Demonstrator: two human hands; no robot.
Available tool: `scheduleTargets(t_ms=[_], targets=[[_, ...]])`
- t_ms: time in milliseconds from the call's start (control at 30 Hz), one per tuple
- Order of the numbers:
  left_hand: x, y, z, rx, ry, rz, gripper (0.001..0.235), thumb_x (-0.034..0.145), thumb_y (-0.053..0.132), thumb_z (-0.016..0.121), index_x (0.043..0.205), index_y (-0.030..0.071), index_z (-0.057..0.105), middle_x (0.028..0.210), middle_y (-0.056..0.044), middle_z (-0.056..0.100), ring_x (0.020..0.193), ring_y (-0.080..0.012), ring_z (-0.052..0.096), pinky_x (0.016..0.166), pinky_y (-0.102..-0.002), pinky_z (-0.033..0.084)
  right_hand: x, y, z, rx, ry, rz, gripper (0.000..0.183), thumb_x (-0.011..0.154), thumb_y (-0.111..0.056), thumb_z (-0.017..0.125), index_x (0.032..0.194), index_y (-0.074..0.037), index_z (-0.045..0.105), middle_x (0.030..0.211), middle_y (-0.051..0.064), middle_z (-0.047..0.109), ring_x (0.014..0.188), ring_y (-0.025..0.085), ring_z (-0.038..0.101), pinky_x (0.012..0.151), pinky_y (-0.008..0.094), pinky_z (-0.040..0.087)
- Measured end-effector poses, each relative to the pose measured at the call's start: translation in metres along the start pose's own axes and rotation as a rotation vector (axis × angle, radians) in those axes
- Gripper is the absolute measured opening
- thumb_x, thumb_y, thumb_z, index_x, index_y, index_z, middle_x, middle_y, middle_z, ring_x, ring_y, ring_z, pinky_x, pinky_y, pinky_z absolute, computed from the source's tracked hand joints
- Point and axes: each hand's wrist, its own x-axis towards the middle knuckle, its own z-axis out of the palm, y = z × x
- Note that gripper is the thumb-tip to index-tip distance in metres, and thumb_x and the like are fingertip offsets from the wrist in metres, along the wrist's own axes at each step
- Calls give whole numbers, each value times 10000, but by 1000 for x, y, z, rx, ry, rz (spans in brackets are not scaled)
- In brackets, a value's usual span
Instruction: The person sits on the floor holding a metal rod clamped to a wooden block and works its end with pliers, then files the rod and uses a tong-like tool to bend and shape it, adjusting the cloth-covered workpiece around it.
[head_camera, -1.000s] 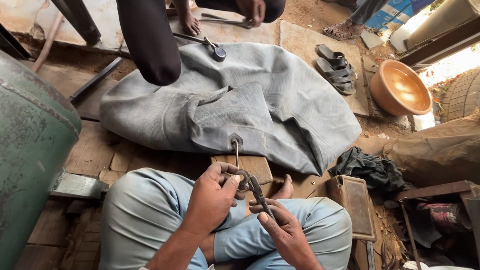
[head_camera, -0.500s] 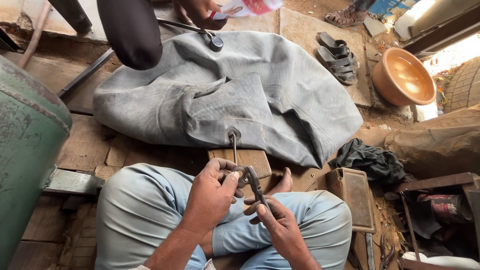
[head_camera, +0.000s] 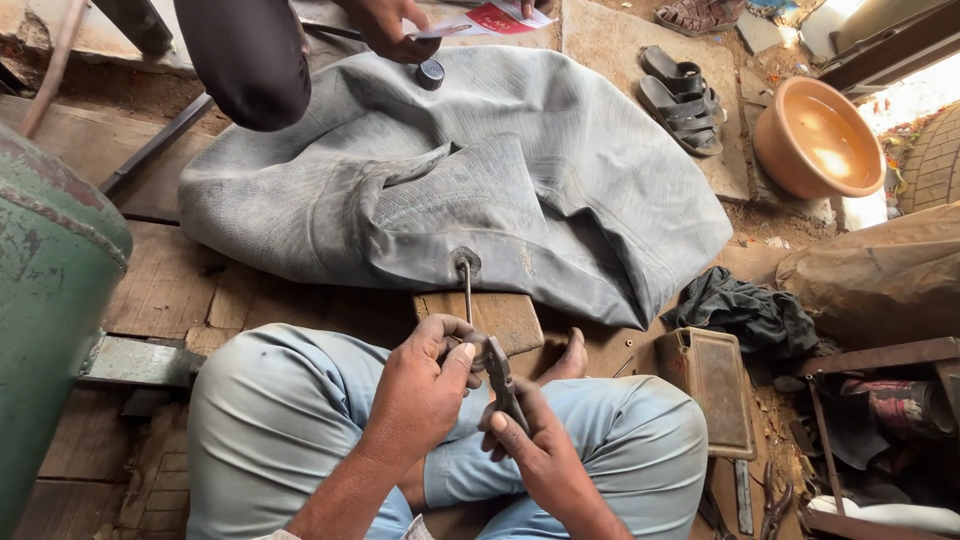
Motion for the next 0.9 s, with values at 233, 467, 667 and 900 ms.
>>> scheduleTargets(t_ms=[233, 467, 667, 900], targets=[[-1, 2, 2, 48, 5, -5, 174, 941, 138, 590, 1064, 33, 656, 938, -62, 783, 682, -112, 734, 653, -280, 615, 6, 7, 1, -98, -3, 79, 270, 993, -249, 612, 1164, -42, 633, 843, 18, 640, 717, 94, 599, 646, 250, 512], [-2, 2, 4, 39, 12, -3, 168, 939, 139, 603, 1058, 38, 665, 910, -68, 775, 677, -115, 729, 647, -281, 619, 6, -2, 18, -342, 211, 142, 166, 963, -229, 677, 940, -70, 636, 630, -20, 522, 536, 80, 467, 485, 253, 399], [-4, 2, 6, 33, 3, 6, 174, 936, 137, 600, 1065, 36, 657, 886, -65, 778, 688, -113, 741, 652, -281, 615, 12, 18, 11, -167, 217, 87, 149, 959, -199, 694, 959, -55, 659, 617, -49, 464, 531, 59, 385, 468, 241, 324], [-4, 3, 3, 43, 0, 2, 183, 944, 144, 594, 1068, 30, 666, 879, -68, 782, 700, -114, 744, 656, -273, 612, 10, 9, 11, -258, 214, 57, 210, 981, -229, 674, 923, -27, 664, 630, -26, 541, 546, 66, 461, 489, 248, 387]])
